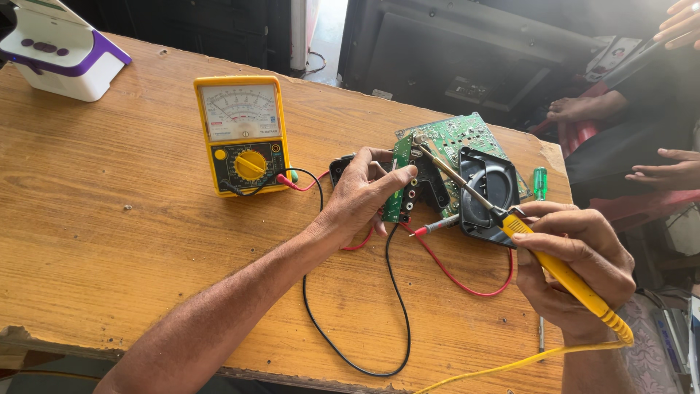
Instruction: The person uses a soldering iron and solder wire to attach components to a small green circuit board. They also use a multimeter to test connections and pliers to trim leads. The work is performed on a wooden table with various electronic parts and tools visible.
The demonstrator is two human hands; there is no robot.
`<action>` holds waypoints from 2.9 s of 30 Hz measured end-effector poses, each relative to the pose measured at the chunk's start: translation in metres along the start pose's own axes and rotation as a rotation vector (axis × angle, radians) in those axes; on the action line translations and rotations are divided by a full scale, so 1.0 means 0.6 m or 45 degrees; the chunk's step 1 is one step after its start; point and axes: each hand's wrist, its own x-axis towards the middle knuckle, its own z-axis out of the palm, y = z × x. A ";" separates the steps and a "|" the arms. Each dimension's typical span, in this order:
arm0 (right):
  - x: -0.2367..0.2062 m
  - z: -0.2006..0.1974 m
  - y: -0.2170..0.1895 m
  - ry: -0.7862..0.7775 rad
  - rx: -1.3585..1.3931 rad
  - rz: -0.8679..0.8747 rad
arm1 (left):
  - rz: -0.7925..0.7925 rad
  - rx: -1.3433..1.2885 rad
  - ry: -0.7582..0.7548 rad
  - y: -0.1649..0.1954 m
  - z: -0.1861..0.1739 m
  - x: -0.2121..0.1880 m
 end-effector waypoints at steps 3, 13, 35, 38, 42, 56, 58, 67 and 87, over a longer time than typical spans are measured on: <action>-0.008 -0.006 -0.004 0.008 0.001 -0.001 | -0.013 -0.005 -0.003 -0.004 0.008 -0.006; -0.004 -0.015 0.016 0.026 -0.005 -0.018 | 0.015 0.000 -0.024 -0.010 0.021 0.010; 0.005 -0.015 0.036 0.012 -0.017 -0.021 | -0.027 -0.054 -0.074 -0.010 0.022 0.031; 0.011 -0.017 0.047 0.017 -0.019 -0.021 | -0.026 -0.064 -0.095 -0.011 0.024 0.042; 0.022 -0.014 0.067 0.026 -0.013 -0.018 | -0.033 -0.087 -0.117 -0.010 0.023 0.065; 0.010 -0.027 0.073 0.039 -0.017 -0.025 | -0.020 -0.133 -0.190 -0.015 0.032 0.061; 0.007 -0.028 0.077 0.043 -0.015 -0.025 | -0.015 -0.122 -0.193 -0.017 0.032 0.061; 0.006 -0.044 0.114 0.075 0.069 -0.007 | 0.070 -0.074 -0.188 -0.022 0.034 0.088; -0.028 -0.061 0.079 0.062 0.170 0.012 | 0.068 -0.021 -0.219 -0.030 0.040 0.048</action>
